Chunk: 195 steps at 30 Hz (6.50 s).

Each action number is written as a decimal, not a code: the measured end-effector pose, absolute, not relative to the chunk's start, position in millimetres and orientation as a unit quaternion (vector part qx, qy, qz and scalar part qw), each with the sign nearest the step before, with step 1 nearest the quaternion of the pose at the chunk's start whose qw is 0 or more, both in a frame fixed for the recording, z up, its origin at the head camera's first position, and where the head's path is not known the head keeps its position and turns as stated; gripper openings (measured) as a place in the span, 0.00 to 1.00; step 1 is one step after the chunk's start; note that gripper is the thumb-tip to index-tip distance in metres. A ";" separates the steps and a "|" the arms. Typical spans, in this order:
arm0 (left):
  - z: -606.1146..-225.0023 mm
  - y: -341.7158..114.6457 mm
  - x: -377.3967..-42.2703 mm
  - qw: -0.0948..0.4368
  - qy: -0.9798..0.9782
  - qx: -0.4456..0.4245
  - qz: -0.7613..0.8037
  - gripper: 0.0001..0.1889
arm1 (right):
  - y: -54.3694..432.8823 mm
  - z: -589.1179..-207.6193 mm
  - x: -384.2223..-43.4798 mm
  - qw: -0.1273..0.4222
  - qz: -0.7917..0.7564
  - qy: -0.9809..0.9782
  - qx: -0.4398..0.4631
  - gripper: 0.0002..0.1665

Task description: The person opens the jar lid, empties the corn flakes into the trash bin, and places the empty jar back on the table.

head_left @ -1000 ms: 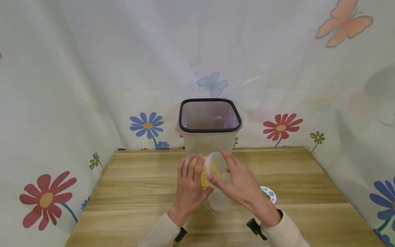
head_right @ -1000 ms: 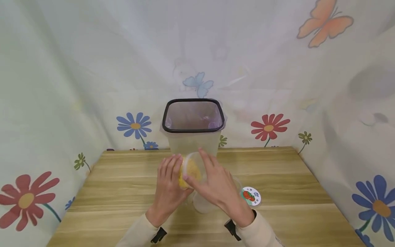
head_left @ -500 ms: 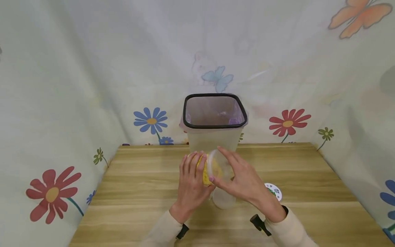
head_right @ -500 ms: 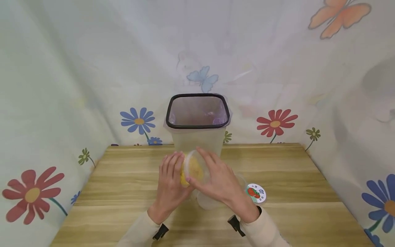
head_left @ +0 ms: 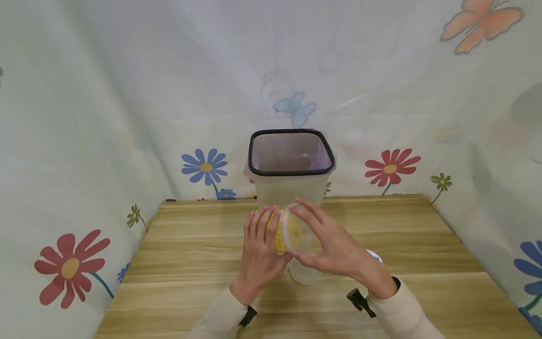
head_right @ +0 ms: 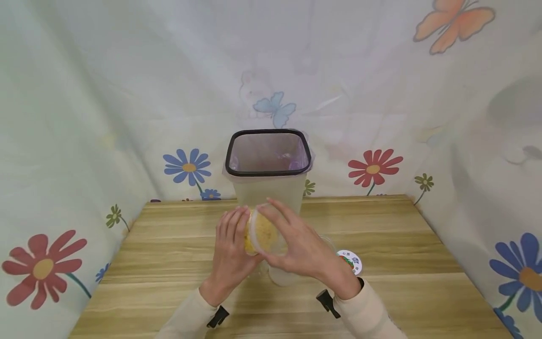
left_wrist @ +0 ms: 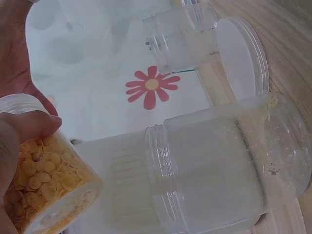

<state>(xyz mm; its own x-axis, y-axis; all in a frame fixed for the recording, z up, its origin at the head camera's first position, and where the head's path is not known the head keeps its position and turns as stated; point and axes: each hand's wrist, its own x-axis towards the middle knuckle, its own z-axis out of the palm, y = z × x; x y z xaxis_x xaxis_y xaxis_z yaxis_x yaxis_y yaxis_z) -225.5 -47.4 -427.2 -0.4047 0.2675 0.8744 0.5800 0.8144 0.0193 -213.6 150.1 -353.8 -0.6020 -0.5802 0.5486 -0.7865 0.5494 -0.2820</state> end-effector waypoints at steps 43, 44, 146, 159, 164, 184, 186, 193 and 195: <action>-424.1 -47.4 -219.7 0.491 -0.823 -0.245 -0.148 0.52 | 131.5 -347.5 -196.5 0.182 0.290 -0.901 0.265 0.50; -424.1 -47.6 -219.5 0.489 -0.823 -0.245 -0.155 0.52 | 132.5 -347.0 -197.2 0.186 0.286 -0.897 0.281 0.50; -419.2 -220.2 -155.8 0.310 -0.772 0.063 -0.551 0.62 | 1.2 -430.6 -211.6 0.031 0.146 -0.901 0.406 0.50; -421.5 -225.0 -154.2 0.309 -0.770 0.066 -0.554 0.62 | -20.4 -447.7 -214.9 -0.018 0.140 -0.908 0.394 0.48; -421.7 -225.9 -153.8 0.310 -0.766 0.066 -0.559 0.61 | -23.9 -455.2 -218.2 -0.034 0.136 -0.912 0.385 0.48; -430.7 -226.8 -155.0 0.297 -0.775 0.080 -0.552 0.61 | -23.5 -492.9 -235.9 -0.069 0.114 -0.932 0.338 0.45; -431.4 -226.6 -155.3 0.295 -0.776 0.081 -0.552 0.62 | -22.6 -493.3 -236.7 -0.067 0.111 -0.932 0.339 0.44; -431.2 -225.7 -153.5 0.291 -0.771 0.074 -0.561 0.62 | -21.5 -494.1 -236.1 -0.076 0.103 -0.934 0.333 0.43; -431.4 -225.2 -153.2 0.291 -0.772 0.073 -0.560 0.62 | -21.5 -494.6 -236.7 -0.077 0.101 -0.934 0.333 0.43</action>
